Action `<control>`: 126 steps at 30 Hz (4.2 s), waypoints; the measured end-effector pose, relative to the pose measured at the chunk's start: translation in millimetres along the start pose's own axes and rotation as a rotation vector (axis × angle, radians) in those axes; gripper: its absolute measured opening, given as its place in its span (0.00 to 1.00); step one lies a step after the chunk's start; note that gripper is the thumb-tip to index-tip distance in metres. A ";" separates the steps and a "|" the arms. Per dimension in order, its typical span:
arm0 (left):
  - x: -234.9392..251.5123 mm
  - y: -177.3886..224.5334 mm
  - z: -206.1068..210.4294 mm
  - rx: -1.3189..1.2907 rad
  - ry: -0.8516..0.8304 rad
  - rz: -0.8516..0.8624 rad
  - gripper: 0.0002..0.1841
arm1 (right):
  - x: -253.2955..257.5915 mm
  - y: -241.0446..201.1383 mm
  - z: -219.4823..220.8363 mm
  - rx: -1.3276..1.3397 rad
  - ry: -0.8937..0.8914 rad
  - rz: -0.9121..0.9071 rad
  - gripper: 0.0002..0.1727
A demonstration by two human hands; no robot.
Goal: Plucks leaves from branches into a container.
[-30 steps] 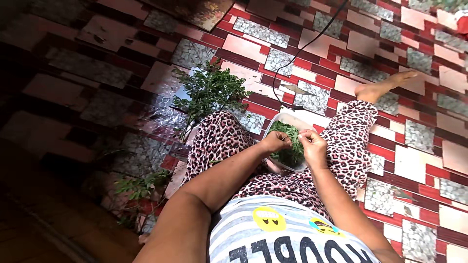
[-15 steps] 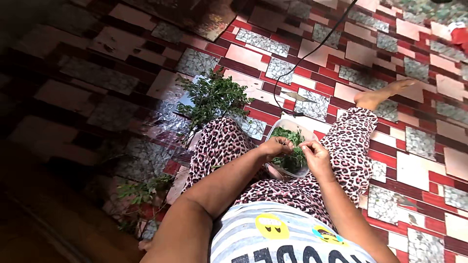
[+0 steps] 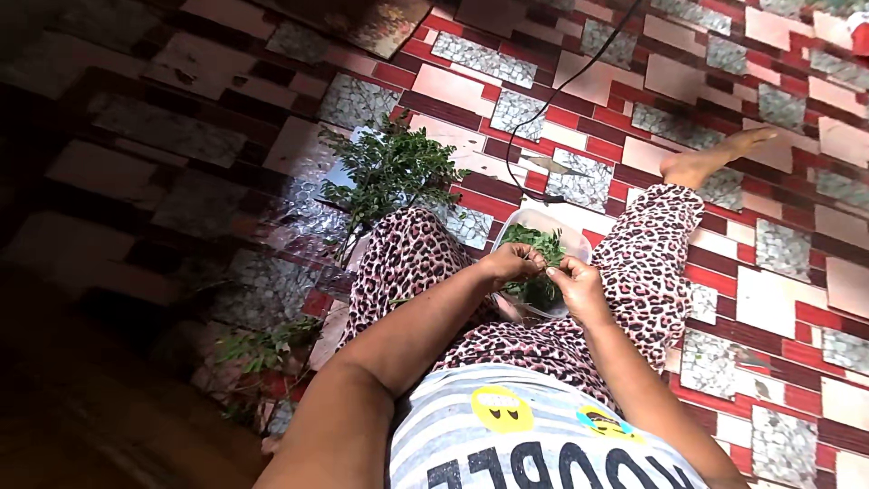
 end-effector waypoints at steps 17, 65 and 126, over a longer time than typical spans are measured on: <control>2.1 2.8 -4.7 0.015 0.024 0.008 0.02 | -4.0 8.5 3.2 0.190 0.049 0.119 0.03; 6.6 1.7 -2.8 0.162 0.018 0.004 0.04 | 2.6 -0.8 -18.2 0.094 0.124 -0.056 0.05; -74.0 69.8 -21.3 0.363 0.412 0.700 0.33 | 1.6 -13.4 -25.2 0.026 0.095 -0.069 0.10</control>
Point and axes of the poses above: each hand's wrist, its own x-axis towards the middle knuckle, its own z-axis out of the palm, y = z × x, the point moved 10 cm from there along x, towards the middle knuckle, and after that the axes turned 15 degrees about -z, right-handed, at the moved point
